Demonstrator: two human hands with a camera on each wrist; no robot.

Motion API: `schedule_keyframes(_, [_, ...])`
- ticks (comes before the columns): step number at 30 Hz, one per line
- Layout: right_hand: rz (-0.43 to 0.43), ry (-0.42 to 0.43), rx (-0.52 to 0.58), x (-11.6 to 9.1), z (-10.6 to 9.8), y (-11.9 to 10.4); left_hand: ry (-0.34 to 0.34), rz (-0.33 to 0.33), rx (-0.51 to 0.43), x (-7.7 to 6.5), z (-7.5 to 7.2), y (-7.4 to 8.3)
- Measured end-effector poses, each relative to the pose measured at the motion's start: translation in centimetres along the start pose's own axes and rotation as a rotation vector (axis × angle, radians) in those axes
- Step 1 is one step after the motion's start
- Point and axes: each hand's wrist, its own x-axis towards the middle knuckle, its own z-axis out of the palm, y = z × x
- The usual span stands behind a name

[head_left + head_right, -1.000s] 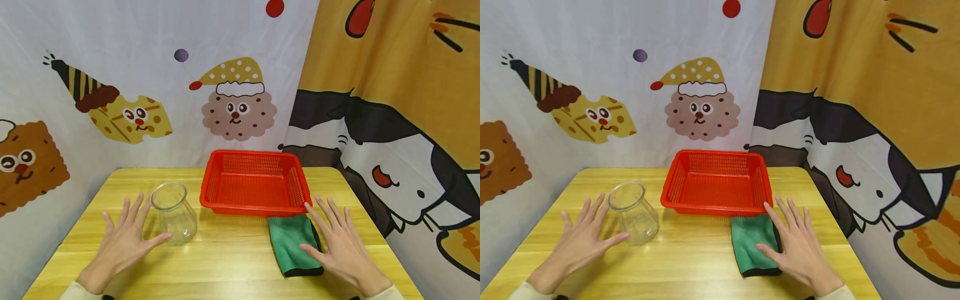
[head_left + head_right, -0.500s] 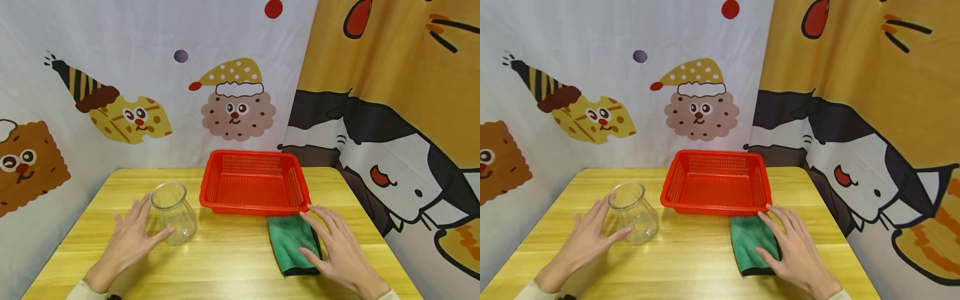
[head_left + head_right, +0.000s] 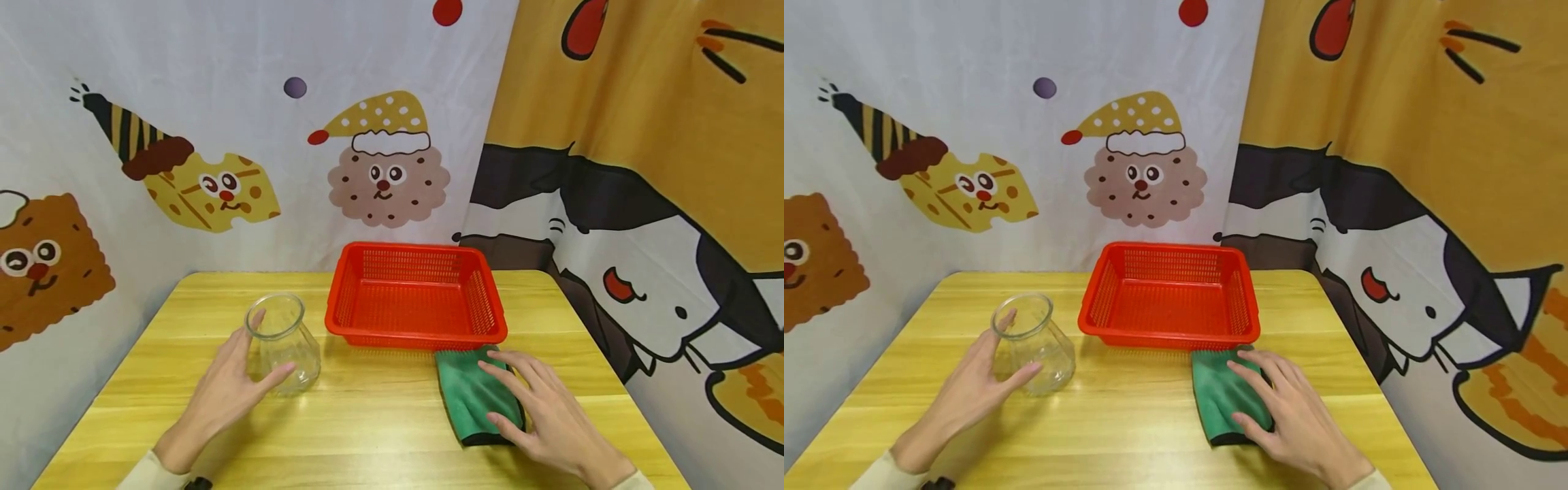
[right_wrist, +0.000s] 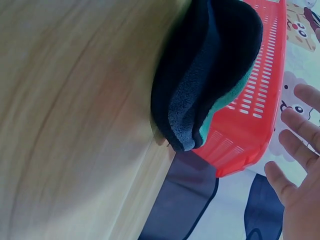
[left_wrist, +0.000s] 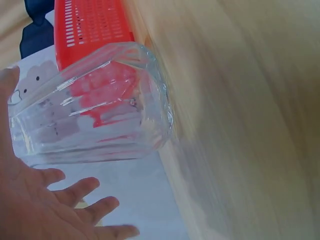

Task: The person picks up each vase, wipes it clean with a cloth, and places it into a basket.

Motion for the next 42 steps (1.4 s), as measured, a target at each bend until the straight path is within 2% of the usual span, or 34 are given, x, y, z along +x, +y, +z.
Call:
schedule_keyframes(11, [-0.037, -0.064, -0.010, 0.8, 0.6, -0.1, 0.068, 0.037, -0.121, 0.1, 0.8, 0.6])
schedule_keyframes(21, [-0.011, -0.112, 0.001, 0.8, 0.9, 0.0, 0.080, 0.022, -0.201, 0.3, 1.2, 0.7])
schedule_keyframes(32, [0.033, -0.183, -0.016, 1.0, 1.1, 0.0, 0.125, 0.040, -0.199, 0.4, 1.8, 0.8])
schedule_keyframes(42, [0.097, -0.286, 0.024, 1.5, 1.8, 0.2, 0.128, 0.041, -0.204, -0.1, 2.0, 1.2])
